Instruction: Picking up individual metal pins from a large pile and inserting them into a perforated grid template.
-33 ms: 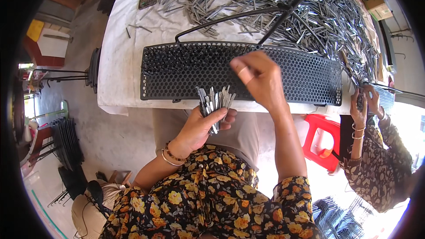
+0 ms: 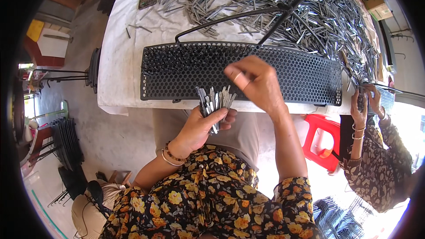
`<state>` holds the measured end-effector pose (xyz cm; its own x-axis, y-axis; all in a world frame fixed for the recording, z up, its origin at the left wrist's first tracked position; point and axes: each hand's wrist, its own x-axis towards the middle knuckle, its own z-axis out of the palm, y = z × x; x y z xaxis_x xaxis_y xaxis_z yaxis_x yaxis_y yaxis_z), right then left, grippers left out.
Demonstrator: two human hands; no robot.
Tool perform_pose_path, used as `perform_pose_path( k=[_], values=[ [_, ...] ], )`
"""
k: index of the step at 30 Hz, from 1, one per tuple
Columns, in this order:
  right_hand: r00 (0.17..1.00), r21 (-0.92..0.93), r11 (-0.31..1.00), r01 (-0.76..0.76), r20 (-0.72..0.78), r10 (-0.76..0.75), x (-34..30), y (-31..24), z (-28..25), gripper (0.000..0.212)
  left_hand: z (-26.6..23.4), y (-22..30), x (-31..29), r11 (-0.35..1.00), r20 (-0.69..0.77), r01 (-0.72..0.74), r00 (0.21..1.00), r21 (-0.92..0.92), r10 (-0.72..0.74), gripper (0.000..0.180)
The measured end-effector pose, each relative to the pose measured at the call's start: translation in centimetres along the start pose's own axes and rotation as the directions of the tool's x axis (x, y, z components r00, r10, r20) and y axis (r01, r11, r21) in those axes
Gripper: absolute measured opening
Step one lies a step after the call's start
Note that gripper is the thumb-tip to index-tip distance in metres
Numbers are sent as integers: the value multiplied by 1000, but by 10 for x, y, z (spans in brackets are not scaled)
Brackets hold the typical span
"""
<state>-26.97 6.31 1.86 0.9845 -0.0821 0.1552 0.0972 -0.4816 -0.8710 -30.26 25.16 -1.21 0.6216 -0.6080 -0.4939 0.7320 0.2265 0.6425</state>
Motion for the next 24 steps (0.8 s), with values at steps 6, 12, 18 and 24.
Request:
perform_pose_path(
  k=[6,12,18,24],
  values=[
    [964,69,980,-185,204,168,-10,-4,2,16,3,4,0,998,-15,-30,999,63,31,22],
    [940,71,973,-219,282,191,-12,-4,0,17,0,-2,-1,999,-24,-52,998,15,52,23],
    [929,154,924,-351,-66,364,2,-13,-10,21,-3,-6,0,1000,-5,-16,1000,-6,16,22],
    [918,-65,996,60,-388,-81,28,5,3,14,-2,-7,3,995,-6,33,999,-92,-34,21]
  ],
)
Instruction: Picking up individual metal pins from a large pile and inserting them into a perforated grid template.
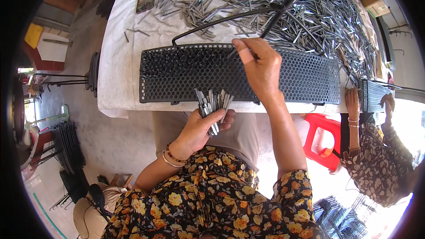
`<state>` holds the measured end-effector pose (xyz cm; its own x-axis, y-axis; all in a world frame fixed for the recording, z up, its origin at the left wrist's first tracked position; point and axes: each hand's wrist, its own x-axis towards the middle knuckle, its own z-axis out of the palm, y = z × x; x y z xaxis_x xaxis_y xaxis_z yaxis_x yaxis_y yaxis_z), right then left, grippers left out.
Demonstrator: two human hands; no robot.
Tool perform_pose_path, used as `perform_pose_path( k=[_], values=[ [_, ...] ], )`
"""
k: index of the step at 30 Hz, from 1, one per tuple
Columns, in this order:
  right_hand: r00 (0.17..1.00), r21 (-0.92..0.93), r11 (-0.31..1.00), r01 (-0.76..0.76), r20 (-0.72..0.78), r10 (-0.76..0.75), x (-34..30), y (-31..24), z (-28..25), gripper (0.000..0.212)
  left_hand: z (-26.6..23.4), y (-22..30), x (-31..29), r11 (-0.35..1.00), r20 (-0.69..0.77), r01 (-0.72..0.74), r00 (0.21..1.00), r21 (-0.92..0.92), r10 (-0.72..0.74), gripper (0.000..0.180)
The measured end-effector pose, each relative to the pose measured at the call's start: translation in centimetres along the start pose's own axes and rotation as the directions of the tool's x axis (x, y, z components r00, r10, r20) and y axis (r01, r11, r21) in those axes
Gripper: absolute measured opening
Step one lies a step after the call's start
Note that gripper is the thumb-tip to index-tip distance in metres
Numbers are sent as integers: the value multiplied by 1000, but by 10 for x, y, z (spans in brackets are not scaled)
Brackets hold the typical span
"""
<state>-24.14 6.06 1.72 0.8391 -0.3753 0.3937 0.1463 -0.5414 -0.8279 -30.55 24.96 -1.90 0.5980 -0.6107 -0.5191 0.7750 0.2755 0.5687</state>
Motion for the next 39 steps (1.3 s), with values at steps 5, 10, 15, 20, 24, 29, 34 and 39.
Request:
perform_pose_path(
  k=[5,10,15,20,24,29,34,39],
  values=[
    [976,-86,973,215,52,-211,-4,8,13,10,0,3,0,1000,14,23,1000,-4,-23,20],
    [926,-229,898,376,63,-372,-4,11,16,10,1,5,-1,997,-8,69,998,-29,-70,21],
    [919,-279,880,384,207,-335,-10,12,14,13,4,6,-1,998,10,40,999,-45,-39,20],
    [958,-165,954,251,183,-221,-18,-1,7,18,3,6,-2,997,-3,44,999,-59,-45,21],
    [823,-112,982,-151,536,188,-34,-13,-17,23,4,7,-4,992,-20,23,999,-123,-25,21],
    [724,-23,906,-424,592,354,-47,-18,-26,18,9,5,-5,991,-33,-7,999,-137,3,20],
    [773,-32,867,-497,438,459,-29,-25,-30,17,7,2,-3,995,-52,-25,998,-94,20,20],
    [998,-7,999,-31,61,31,-10,1,-10,12,9,2,-3,1000,-50,16,999,-24,-17,22]
  ],
)
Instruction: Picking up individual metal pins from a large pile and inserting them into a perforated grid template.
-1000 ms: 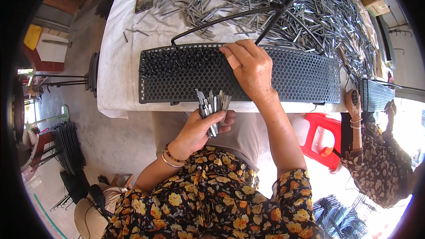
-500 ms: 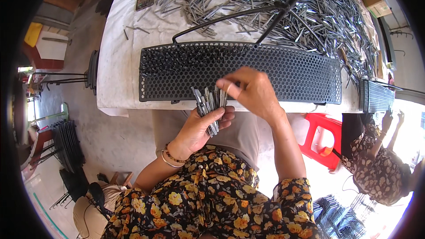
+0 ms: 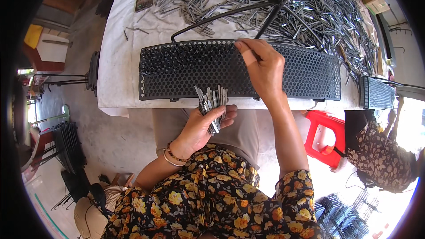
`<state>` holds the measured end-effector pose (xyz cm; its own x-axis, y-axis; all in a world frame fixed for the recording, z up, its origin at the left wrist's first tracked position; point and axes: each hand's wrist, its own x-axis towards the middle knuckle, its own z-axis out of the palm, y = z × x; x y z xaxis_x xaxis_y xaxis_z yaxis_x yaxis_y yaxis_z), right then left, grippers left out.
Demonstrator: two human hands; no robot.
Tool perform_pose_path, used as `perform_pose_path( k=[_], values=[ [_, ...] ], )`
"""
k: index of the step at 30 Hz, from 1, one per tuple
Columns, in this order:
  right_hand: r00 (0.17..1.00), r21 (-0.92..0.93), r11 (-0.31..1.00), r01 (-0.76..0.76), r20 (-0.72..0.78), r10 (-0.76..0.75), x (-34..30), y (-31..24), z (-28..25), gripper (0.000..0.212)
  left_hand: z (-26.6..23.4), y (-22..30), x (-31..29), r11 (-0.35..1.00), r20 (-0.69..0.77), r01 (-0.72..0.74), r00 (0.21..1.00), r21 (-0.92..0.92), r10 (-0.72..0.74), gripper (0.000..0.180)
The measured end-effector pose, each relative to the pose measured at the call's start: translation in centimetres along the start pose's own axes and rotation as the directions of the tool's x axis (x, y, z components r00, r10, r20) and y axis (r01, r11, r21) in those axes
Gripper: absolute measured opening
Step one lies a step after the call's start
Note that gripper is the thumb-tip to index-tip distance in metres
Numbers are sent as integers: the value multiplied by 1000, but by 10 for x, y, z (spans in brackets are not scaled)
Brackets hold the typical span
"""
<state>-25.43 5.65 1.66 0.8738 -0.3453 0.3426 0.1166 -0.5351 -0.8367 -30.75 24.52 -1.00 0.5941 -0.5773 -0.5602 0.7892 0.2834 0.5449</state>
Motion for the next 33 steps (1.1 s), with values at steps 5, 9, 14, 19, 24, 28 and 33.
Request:
perform_pose_path(
  k=[5,9,14,19,24,28,33],
  values=[
    [977,-122,970,212,6,-212,2,14,17,13,-5,0,2,1000,25,8,1000,-12,-8,19],
    [935,-262,899,351,54,-349,-3,13,21,15,-8,0,2,999,34,10,999,-38,-9,20],
    [971,-42,997,72,230,-60,-12,-7,1,16,-8,2,-1,998,34,-15,999,-63,17,22],
    [777,7,945,-326,572,264,-34,-14,-11,14,1,9,-1,993,-11,-42,999,-107,41,23],
    [879,127,896,-426,292,376,-22,-22,-15,16,-3,1,-1,997,1,-1,1000,-80,1,23],
    [978,88,976,-201,-44,206,-7,0,-3,15,-3,0,1,999,33,20,999,-48,-18,21],
    [991,-67,996,59,-119,-66,-6,16,10,11,-7,0,1,999,17,20,1000,-32,-20,20]
  ],
)
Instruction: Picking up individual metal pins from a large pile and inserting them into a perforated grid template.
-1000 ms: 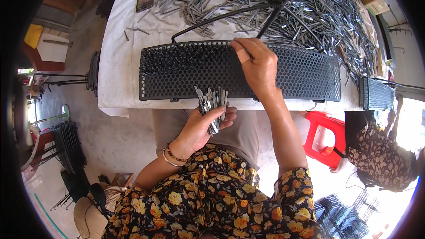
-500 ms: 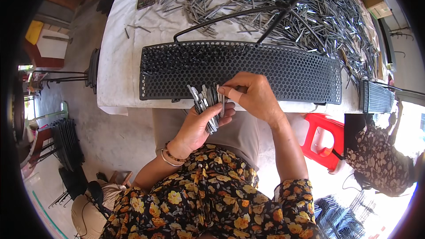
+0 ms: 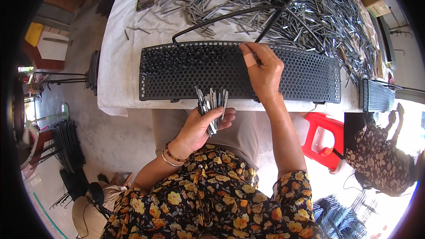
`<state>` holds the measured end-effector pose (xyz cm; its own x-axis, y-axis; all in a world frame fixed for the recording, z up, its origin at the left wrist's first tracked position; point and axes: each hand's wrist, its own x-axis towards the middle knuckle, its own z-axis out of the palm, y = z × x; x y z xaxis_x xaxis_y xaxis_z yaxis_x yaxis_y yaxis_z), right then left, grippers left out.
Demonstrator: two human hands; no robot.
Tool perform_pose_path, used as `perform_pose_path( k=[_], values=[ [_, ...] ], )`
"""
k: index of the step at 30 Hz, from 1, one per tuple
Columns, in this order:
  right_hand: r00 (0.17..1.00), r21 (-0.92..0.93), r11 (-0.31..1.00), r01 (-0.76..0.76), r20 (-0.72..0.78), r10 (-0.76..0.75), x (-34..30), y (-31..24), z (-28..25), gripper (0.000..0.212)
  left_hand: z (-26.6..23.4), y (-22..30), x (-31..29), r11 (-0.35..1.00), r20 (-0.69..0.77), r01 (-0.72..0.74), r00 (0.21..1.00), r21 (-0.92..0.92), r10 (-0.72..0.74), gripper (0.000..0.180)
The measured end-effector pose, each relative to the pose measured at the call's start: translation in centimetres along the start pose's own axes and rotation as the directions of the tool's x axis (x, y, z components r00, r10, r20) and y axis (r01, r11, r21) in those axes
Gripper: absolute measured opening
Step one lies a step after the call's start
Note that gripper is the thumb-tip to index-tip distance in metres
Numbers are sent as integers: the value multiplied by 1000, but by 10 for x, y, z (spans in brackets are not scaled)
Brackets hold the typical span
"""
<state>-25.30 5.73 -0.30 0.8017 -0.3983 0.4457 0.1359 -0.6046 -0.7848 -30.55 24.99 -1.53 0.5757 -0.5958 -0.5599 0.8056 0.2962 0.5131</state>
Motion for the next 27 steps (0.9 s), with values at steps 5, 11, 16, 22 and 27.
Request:
perform_pose_path(
  k=[5,11,16,22,27],
  values=[
    [981,-185,966,182,102,-165,-8,2,6,17,-4,1,-1,1000,-4,-6,1000,1,6,21],
    [928,35,999,-26,373,11,-15,-24,-14,16,0,4,-5,998,3,-31,1000,-63,31,23],
    [759,5,945,-328,597,260,-27,-35,-22,17,4,5,-4,996,-28,-64,998,-69,62,23],
    [749,19,840,-542,464,473,-5,-41,-26,19,2,0,-4,997,-49,-41,998,-70,37,22],
    [966,140,973,-186,206,156,4,-17,-10,15,0,-1,-4,998,-20,-31,999,-45,30,21]
  ],
)
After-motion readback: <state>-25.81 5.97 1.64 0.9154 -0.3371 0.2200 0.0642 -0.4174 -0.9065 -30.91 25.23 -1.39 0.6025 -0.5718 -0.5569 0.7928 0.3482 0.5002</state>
